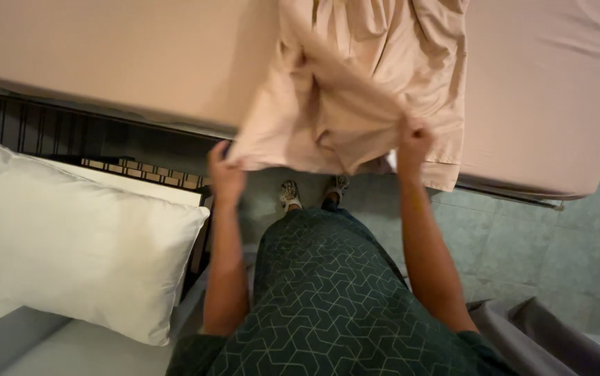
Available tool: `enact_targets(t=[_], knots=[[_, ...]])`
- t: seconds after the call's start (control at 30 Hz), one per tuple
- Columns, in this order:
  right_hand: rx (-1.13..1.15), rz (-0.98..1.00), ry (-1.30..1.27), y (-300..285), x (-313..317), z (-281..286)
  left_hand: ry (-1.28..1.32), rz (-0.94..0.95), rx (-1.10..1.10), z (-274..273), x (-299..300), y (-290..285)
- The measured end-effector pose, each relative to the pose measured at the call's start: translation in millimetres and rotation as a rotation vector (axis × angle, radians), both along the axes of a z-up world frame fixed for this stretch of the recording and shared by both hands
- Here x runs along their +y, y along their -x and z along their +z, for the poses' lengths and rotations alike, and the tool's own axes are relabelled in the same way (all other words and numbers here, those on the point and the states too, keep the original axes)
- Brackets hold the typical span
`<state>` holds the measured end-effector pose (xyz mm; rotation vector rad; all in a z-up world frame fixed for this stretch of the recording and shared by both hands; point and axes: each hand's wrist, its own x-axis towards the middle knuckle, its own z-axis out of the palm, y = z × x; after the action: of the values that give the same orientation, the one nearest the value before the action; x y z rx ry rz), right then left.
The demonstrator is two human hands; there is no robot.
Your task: The person folds a beige bed sheet on a mattress. They smooth the fabric, fold it in half lengthwise, and then fold it into a compact rectangular shape.
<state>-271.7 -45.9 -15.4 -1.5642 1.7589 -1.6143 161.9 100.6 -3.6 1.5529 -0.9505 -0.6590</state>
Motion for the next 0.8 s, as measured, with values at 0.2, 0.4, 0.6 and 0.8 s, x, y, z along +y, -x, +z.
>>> enact_targets(t=[0.2,0.4,0.6,0.8], knots=[[0.043,0.190,0.017,-83.8,18.4,113.2,-0.230,-0.127,0.064,21.2,2.5,43.6],[0.398,0.655,-0.041,-164.3,60.6,51.1,-0.286,-0.212,-0.066,65.3,-14.2,127.5],[0.519,0.793,-0.025,-160.4,55.4,113.9,-0.236,-0.224,0.001,91.0,-7.2,128.5],[0.553,0.880,-0.018,-157.0,61.4,135.0,-0.273,-0.224,0.291,35.3,-12.8,131.8]])
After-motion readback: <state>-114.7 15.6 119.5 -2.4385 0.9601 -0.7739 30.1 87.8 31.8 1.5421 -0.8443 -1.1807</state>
